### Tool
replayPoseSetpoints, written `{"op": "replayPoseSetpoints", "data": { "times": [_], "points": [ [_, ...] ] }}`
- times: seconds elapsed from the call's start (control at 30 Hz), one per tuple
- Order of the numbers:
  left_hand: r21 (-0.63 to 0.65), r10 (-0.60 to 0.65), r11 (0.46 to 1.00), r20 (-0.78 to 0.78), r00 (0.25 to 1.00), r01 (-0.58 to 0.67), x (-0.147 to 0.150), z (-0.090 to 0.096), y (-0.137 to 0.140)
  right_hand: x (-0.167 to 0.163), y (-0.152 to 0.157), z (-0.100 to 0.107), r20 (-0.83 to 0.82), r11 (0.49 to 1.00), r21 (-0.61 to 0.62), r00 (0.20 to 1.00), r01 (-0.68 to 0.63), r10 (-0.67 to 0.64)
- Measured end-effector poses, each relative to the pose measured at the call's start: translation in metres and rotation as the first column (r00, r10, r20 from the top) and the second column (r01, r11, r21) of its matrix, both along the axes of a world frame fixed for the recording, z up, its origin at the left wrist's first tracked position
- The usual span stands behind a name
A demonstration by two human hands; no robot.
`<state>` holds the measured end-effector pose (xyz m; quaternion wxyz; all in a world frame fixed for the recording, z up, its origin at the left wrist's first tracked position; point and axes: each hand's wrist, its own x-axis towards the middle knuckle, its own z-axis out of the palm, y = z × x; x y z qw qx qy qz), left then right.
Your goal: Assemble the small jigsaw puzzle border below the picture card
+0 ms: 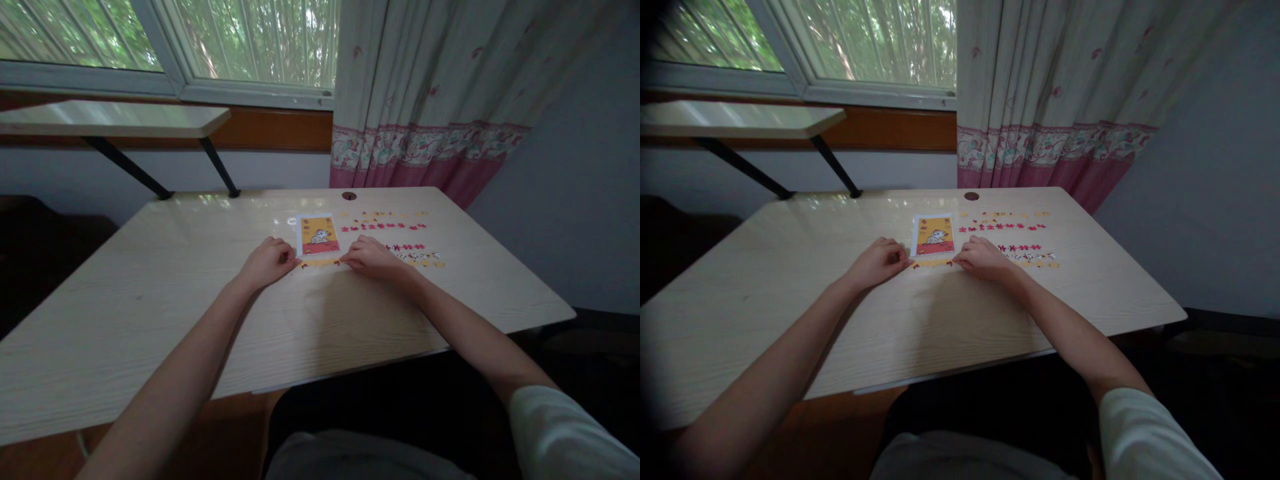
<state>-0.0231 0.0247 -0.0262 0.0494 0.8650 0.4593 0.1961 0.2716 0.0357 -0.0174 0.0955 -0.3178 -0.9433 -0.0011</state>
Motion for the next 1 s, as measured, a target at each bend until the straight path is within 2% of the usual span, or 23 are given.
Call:
{"op": "replayPoseSetpoints", "data": {
  "times": [0.3,1.0],
  "points": [
    [0.017,0.058,0.998,0.012,0.998,-0.058,-0.0007,-0.0031,0.0003,-0.0035,-0.0020,0.0006,-0.018,0.999,-0.002,0.999,0.046,-0.046],
    [0.048,0.035,0.998,0.001,0.999,-0.035,-0.0007,-0.0031,0.0016,-0.0045,-0.0026,0.0007,-0.016,0.999,0.009,0.999,0.051,-0.051]
  ]
}}
